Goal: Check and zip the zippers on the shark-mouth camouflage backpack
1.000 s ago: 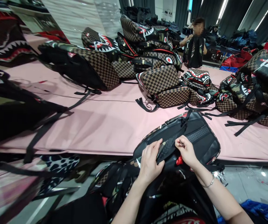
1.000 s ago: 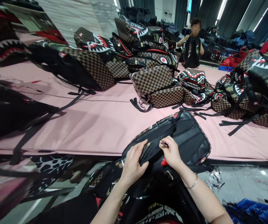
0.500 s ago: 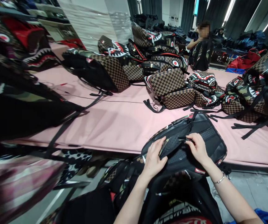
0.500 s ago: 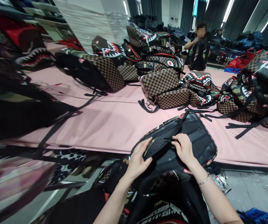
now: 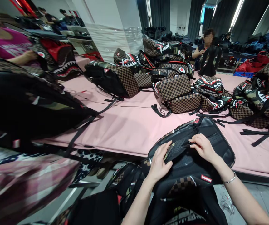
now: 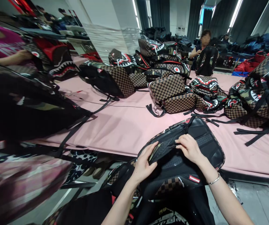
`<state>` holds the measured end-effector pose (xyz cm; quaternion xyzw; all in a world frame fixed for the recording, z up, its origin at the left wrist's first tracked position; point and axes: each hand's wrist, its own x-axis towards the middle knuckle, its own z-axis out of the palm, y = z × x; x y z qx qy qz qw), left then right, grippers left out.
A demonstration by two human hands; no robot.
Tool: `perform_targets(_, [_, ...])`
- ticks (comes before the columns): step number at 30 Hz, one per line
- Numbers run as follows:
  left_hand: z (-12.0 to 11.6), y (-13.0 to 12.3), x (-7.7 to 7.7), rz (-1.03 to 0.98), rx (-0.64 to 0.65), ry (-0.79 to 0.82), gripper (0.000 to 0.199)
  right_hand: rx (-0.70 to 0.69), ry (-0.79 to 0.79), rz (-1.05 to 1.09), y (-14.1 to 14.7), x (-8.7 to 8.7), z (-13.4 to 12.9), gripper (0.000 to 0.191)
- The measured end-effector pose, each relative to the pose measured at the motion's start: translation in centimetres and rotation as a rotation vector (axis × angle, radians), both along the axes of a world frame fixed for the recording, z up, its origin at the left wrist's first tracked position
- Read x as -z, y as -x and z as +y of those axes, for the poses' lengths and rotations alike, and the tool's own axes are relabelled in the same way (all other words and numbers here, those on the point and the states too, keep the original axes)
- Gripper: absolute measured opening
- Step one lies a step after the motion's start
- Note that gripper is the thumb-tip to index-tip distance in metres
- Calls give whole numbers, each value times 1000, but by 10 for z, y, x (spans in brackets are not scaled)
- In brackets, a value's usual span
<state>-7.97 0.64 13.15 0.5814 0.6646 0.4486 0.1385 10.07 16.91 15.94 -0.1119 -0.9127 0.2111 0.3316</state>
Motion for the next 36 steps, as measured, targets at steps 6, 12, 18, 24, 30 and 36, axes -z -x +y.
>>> perform_targets(6, [-1,-1,-2,-28,20,23,77,-49,11,-51,0,-2,2,16])
perform_targets(12, [-1,-2,-3,-28,34,14,78,-78,18,-60,4,-6,1,18])
perform_targets(18, [-3,-2,-4,-13,35,29,78,-118,27,-60,4,-5,3,16])
perform_targets(24, [-2,-3,-6,30,58,29,77,-133,41,-62,2,-6,7,18])
perform_targets(30, [4,5,6,112,101,83,66,-162,198,-1,-4,-6,5,19])
perform_targets(36, [14,16,-7,310,-156,-58,67,-9,638,95,-36,6,12,14])
